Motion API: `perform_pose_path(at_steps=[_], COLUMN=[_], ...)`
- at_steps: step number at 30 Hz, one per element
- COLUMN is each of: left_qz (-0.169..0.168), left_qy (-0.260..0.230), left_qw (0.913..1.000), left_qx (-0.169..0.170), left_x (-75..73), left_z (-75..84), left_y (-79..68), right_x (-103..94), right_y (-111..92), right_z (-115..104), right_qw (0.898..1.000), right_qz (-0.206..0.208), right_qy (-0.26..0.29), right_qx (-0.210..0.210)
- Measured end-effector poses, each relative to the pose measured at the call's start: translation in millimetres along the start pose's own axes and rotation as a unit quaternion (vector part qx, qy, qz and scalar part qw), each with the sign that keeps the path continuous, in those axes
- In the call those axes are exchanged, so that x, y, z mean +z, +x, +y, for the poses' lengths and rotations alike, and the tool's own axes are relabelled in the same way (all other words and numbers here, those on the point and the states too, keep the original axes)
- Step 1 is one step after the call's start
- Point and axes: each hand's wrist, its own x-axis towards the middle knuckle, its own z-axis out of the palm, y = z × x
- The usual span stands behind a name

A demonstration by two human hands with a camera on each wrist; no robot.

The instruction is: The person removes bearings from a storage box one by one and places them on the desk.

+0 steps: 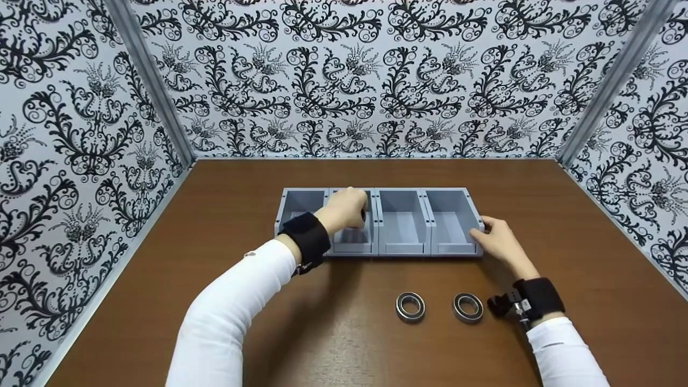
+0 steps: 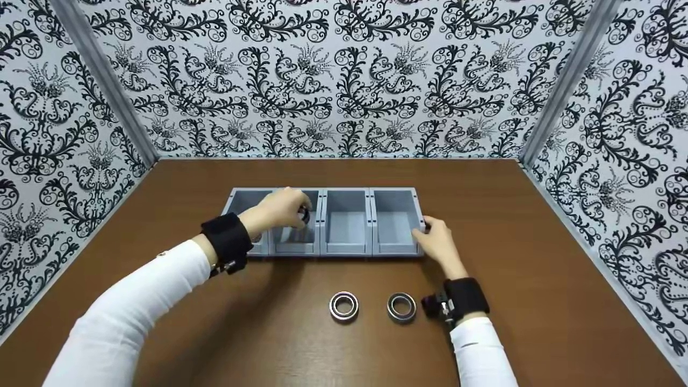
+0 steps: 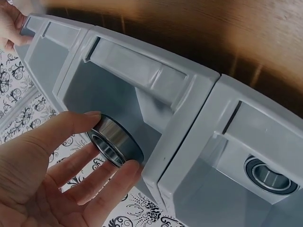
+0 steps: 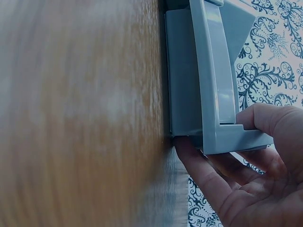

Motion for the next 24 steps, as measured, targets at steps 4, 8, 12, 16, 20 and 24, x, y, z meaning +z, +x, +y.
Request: perform_pose_path(at_steps=[4,8,12,16,20,24], left_qz=[0.001,0.004,0.006,0.003,-0.001,0.001], left_qy=[-0.008,-0.012,-0.012,-0.014,-0.013,-0.011], left_qw=[1.0,0.9999,0.9999,0.9999,0.9999,0.9998], left_qx=[0.002,0.002,0.003,-0.002,-0.011,-0.017], left_x=[-2.9,-4.6,-6.6,-9.9,-13.8,-16.7], left_z=[-0.1,-0.5,-1.3,-2.3,-2.3,-2.1], left_y=[-1.4,-1.9,-1.8,-0.5,1.9,3.2], right_x=[-0.3,-0.6,-0.7,-1.1,-1.7,-1.5], right_y=[0.1,-0.3,-0.2,0.7,1.5,1.3], right_z=[-0.3,-0.1,0.9,1.2,1.9,2.2], right_qw=[1.0,1.0,1.0,1.0,1.0,0.999], right_qz=[0.002,0.007,0.01,0.01,0.01,0.01], right_qy=[-0.005,-0.005,-0.008,-0.015,-0.024,-0.026], right_qx=[0.003,-0.004,-0.011,-0.014,-0.018,-0.019])
